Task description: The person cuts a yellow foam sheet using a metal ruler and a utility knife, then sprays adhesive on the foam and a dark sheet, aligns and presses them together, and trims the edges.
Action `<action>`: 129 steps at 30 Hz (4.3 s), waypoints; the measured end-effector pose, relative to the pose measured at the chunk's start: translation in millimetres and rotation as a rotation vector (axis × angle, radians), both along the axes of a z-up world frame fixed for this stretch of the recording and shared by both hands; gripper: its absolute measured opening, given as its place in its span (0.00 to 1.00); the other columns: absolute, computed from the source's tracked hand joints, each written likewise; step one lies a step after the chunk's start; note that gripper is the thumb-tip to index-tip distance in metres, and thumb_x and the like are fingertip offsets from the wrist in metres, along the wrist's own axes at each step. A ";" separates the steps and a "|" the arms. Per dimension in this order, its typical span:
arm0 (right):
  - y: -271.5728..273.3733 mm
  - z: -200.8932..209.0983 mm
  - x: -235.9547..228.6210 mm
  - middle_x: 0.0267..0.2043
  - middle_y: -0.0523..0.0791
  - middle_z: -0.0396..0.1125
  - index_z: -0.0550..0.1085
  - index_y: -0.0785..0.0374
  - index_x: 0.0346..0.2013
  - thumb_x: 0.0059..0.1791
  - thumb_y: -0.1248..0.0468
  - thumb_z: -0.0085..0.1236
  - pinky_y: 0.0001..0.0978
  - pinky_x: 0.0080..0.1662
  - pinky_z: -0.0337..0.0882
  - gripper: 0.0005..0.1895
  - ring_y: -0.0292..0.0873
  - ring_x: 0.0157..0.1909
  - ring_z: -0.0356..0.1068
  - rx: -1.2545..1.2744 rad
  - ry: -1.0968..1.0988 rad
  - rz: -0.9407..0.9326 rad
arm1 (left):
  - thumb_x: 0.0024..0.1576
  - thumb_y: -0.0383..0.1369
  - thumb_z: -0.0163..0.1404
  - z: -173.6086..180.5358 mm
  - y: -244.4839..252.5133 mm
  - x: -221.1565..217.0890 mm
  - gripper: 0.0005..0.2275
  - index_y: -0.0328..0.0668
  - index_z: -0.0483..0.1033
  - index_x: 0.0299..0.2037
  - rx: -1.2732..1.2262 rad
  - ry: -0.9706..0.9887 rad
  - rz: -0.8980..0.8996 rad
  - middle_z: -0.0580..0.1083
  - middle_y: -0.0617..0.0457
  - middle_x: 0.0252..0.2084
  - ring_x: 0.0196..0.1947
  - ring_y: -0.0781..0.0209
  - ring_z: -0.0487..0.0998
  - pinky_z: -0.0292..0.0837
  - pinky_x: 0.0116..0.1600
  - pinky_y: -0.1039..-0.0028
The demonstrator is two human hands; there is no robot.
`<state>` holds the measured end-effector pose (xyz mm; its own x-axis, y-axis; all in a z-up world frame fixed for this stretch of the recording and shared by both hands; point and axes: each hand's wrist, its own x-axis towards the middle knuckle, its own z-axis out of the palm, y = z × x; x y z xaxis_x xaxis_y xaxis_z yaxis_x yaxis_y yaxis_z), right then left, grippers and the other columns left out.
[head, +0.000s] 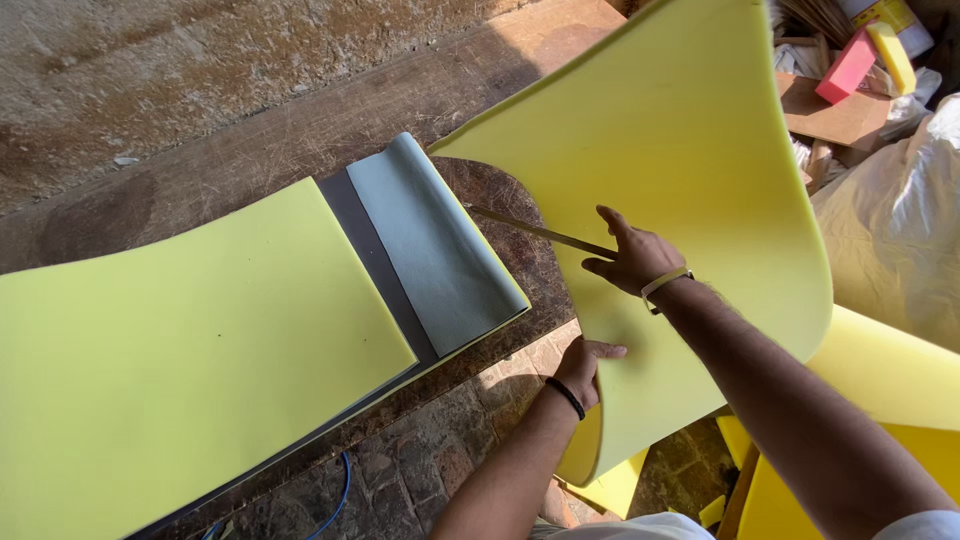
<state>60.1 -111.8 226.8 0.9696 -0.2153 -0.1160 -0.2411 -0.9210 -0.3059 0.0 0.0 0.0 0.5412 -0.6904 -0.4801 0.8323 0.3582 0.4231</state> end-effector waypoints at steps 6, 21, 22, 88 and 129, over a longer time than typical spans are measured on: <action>-54.1 -86.8 -2.6 0.49 0.50 0.78 0.70 0.46 0.66 0.46 0.46 0.61 0.44 0.55 0.74 0.34 0.51 0.51 0.78 0.170 0.182 -0.229 | 0.48 0.16 0.48 -60.3 46.1 18.2 0.22 0.35 0.72 0.55 0.042 0.029 0.228 0.76 0.45 0.49 0.50 0.45 0.77 0.74 0.58 0.57; -288.9 -214.5 27.6 0.50 0.50 0.72 0.73 0.65 0.62 0.46 0.46 0.68 0.37 0.39 0.76 0.36 0.47 0.42 0.74 0.609 0.224 -0.441 | 0.56 0.26 0.49 -59.6 3.3 7.0 0.19 0.28 0.74 0.58 0.242 0.238 0.404 0.77 0.40 0.53 0.53 0.44 0.78 0.75 0.58 0.56; -295.3 -211.3 37.1 0.48 0.52 0.73 0.74 0.66 0.61 0.47 0.47 0.68 0.39 0.39 0.74 0.34 0.50 0.39 0.73 0.628 0.212 -0.368 | 0.57 0.29 0.50 -55.0 1.4 5.7 0.18 0.30 0.74 0.58 0.266 0.223 0.450 0.77 0.42 0.53 0.52 0.46 0.79 0.75 0.57 0.57; -258.6 -263.6 150.2 0.44 0.48 0.73 0.78 0.64 0.53 0.48 0.58 0.73 0.34 0.40 0.72 0.23 0.41 0.39 0.72 0.450 -0.128 -0.193 | 0.51 0.45 0.64 11.5 2.3 87.1 0.14 0.44 0.78 0.33 1.541 -0.018 0.421 0.82 0.56 0.33 0.32 0.59 0.83 0.78 0.37 0.64; -120.4 -219.5 223.0 0.29 0.41 0.67 0.81 0.55 0.53 0.52 0.58 0.57 0.30 0.25 0.57 0.16 0.34 0.23 0.58 0.985 0.453 -0.254 | 0.64 0.43 0.50 5.0 65.1 180.3 0.16 0.36 0.76 0.46 1.078 -0.484 0.307 0.77 0.44 0.41 0.43 0.54 0.77 0.75 0.51 0.61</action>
